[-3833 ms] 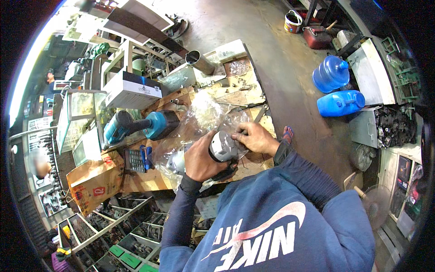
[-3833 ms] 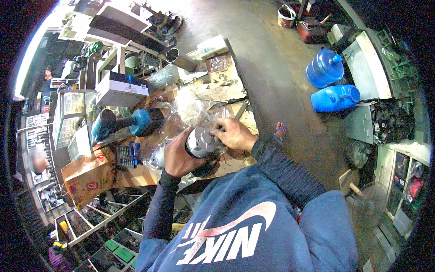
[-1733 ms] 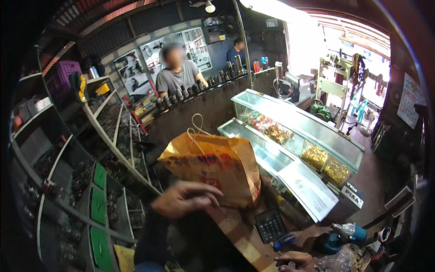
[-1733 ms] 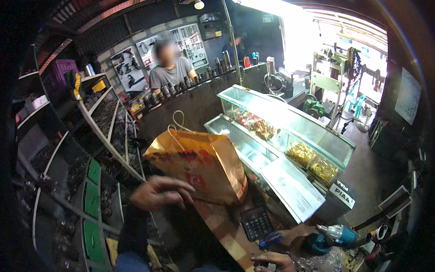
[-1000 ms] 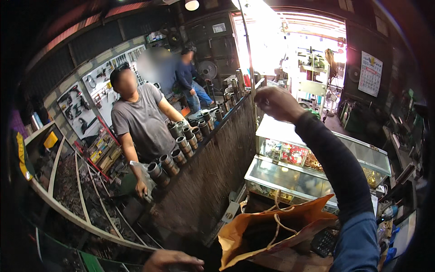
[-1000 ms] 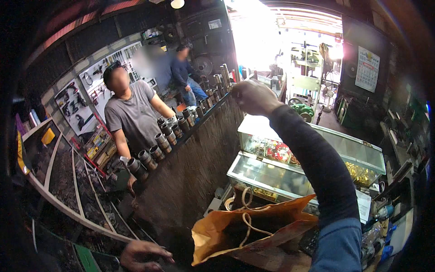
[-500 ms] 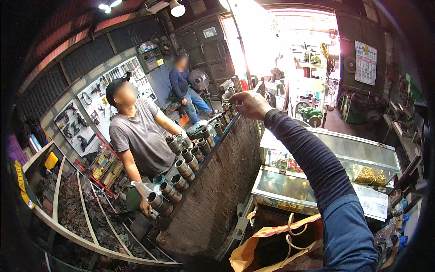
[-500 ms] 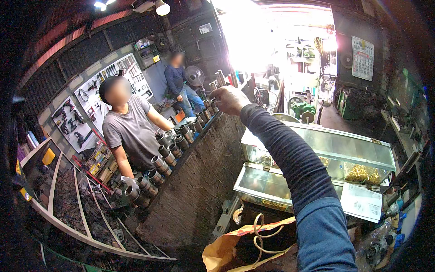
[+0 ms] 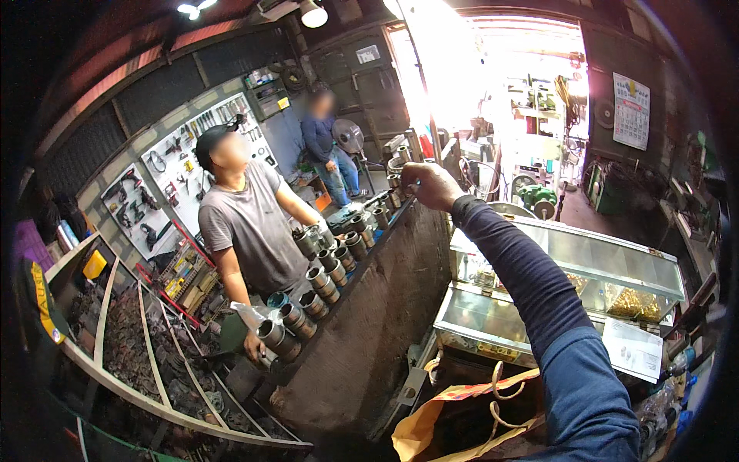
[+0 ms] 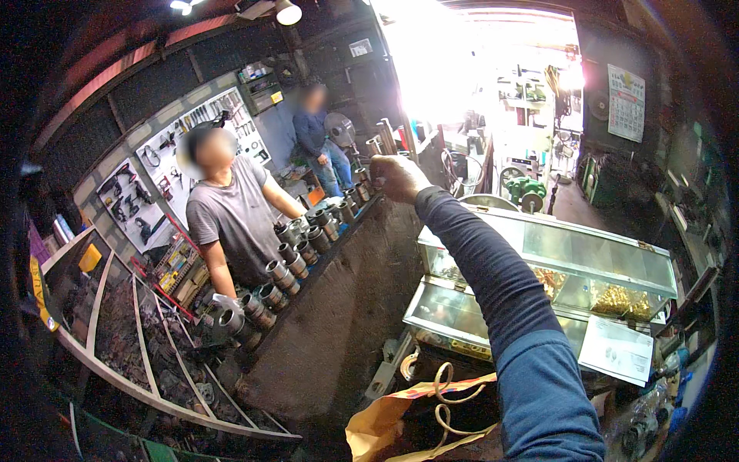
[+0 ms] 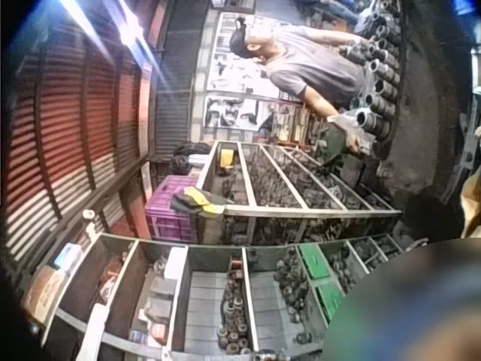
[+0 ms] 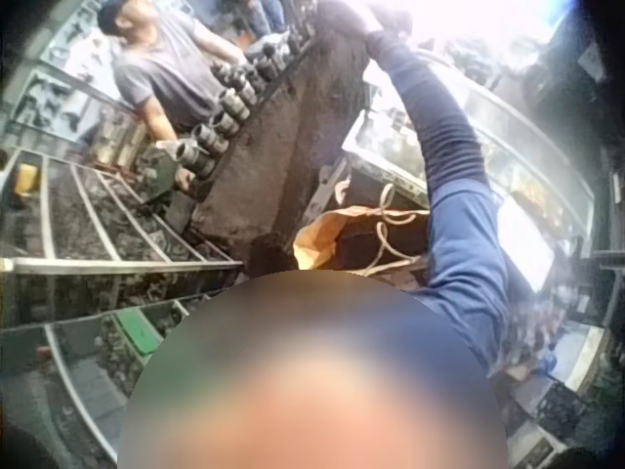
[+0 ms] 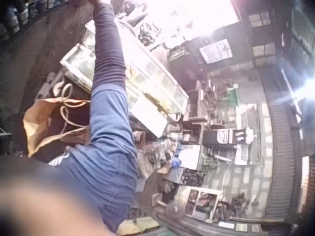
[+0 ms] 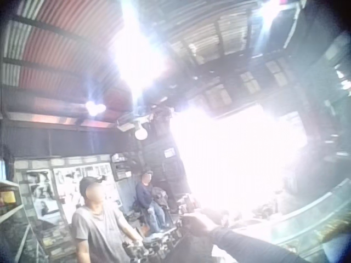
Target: The person uses a cordless impact wrench to tighten bolts on a cylindrical motor component. They repeatedly attach and detach the socket, reposition the motor, and tighten fasteners on different sides of the housing.
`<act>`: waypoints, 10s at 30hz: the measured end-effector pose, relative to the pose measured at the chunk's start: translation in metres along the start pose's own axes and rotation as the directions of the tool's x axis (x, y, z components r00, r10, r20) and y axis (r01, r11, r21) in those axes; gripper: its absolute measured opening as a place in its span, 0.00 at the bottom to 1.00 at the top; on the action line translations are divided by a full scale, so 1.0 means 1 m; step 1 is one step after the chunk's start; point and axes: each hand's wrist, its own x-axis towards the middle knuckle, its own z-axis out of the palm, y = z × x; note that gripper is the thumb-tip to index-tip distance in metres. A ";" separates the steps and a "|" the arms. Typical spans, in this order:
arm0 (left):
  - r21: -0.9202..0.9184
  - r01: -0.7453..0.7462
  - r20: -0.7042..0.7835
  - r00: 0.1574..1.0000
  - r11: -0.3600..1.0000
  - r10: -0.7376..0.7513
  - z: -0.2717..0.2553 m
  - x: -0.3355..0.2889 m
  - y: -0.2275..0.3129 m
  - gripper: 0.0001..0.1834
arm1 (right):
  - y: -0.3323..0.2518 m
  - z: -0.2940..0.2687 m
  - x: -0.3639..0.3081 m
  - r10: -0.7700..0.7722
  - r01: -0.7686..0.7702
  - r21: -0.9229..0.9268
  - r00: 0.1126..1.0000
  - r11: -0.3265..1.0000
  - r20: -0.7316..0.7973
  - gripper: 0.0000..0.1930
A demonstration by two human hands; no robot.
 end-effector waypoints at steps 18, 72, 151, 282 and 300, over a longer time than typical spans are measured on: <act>-0.173 -0.191 -0.032 0.982 0.966 0.188 -0.019 -0.007 -0.010 0.22 | -0.014 0.001 0.008 0.183 -0.184 -0.142 0.983 0.973 -0.021 0.08; 0.321 -0.922 0.876 0.203 -0.217 0.437 0.687 -0.225 0.138 0.14 | -0.030 -0.462 -0.776 0.577 -0.501 0.483 0.816 0.718 -0.013 0.38; 0.015 -0.994 0.995 0.005 0.104 -0.101 0.351 -0.099 0.165 0.22 | -0.284 -0.223 -0.701 0.645 -0.700 0.649 0.649 0.299 0.403 0.22; 0.412 -0.315 0.456 0.884 0.855 0.106 0.345 -0.043 -0.051 0.16 | -0.258 -0.337 -0.559 0.636 -0.477 -0.421 0.591 0.771 0.495 0.40; 0.119 -0.891 0.703 0.388 0.439 0.597 0.046 -0.043 0.043 0.44 | -0.484 -0.126 -0.357 0.277 -0.230 -0.159 0.702 0.960 0.656 0.39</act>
